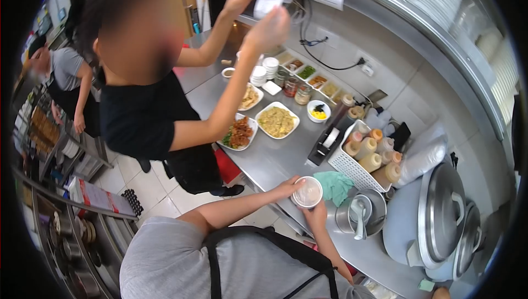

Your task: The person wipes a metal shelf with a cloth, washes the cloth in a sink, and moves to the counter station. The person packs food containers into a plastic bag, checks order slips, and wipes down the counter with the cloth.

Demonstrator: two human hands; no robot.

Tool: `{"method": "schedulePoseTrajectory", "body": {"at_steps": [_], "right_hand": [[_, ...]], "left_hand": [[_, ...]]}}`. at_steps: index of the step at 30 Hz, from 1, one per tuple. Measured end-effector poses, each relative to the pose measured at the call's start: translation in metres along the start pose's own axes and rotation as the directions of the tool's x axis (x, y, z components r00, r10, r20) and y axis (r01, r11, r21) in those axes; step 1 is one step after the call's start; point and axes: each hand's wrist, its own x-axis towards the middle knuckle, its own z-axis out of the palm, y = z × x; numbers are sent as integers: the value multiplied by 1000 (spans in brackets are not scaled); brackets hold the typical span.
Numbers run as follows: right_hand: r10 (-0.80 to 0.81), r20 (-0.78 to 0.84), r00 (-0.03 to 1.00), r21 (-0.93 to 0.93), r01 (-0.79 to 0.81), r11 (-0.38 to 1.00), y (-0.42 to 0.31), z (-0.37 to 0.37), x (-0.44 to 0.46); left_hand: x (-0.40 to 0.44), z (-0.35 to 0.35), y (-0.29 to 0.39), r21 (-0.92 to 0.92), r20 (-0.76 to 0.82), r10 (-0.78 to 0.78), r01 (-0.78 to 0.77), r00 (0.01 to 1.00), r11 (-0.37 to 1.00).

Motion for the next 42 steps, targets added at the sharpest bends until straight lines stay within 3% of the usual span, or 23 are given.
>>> {"method": "schedulePoseTrajectory", "body": {"at_steps": [1, 2, 4, 6, 8, 12, 17, 20, 22, 26, 28, 30, 32, 34, 42], "right_hand": [[-4, 49, 999, 97, 0, 995, -9, -2, -12], [-10, 102, 995, 193, -9, 981, -15, 2, -24], [-85, 141, 986, 262, 45, 964, -26, 22, -48], [-183, 201, 962, 341, 106, 934, -52, 46, -62], [-366, 267, 892, 381, 251, 890, -89, 70, -76], [-618, 366, 696, 527, 392, 754, -181, 118, -105], [-789, 384, 480, 628, 491, 604, -260, 180, -138], [-750, 399, 528, 613, 455, 646, -290, 209, -149], [-728, 393, 562, 628, 414, 659, -308, 217, -153], [-715, 464, 523, 582, 428, 691, -331, 237, -142], [-735, 517, 439, 610, 413, 676, -337, 248, -131], [-742, 513, 431, 624, 406, 667, -350, 257, -117], [-759, 506, 410, 663, 378, 646, -359, 269, -99], [-767, 492, 411, 666, 389, 636, -370, 277, -81], [-810, 472, 348, 704, 404, 584, -415, 314, -17]], "left_hand": [[-2, -8, -23, -103, 98, -38, 49, 994, 993], [-20, -15, -28, -109, 78, -41, 50, 996, 993], [-69, -33, -29, -330, 97, -210, 231, 973, 915], [-123, -60, -42, -379, 29, -242, 235, 970, 895], [-176, -88, -79, -581, 39, -246, 222, 969, 783], [-298, -133, -109, -752, -234, -293, 19, 927, 659], [-413, -170, -140, -817, -429, -322, -210, 844, 537], [-454, -192, -157, -812, -507, -376, -283, 775, 511], [-467, -215, -177, -838, -525, -462, -341, 715, 426], [-462, -264, -201, -855, -518, -510, -430, 687, 289], [-443, -285, -210, -845, -532, -492, -470, 689, 255], [-420, -301, -211, -786, -574, -564, -594, 594, 173], [-399, -324, -216, -782, -571, -570, -602, 590, 160], [-381, -347, -208, -765, -574, -652, -608, 495, 212], [-345, -467, -172, -757, -605, -638, -592, 476, 276]]}}
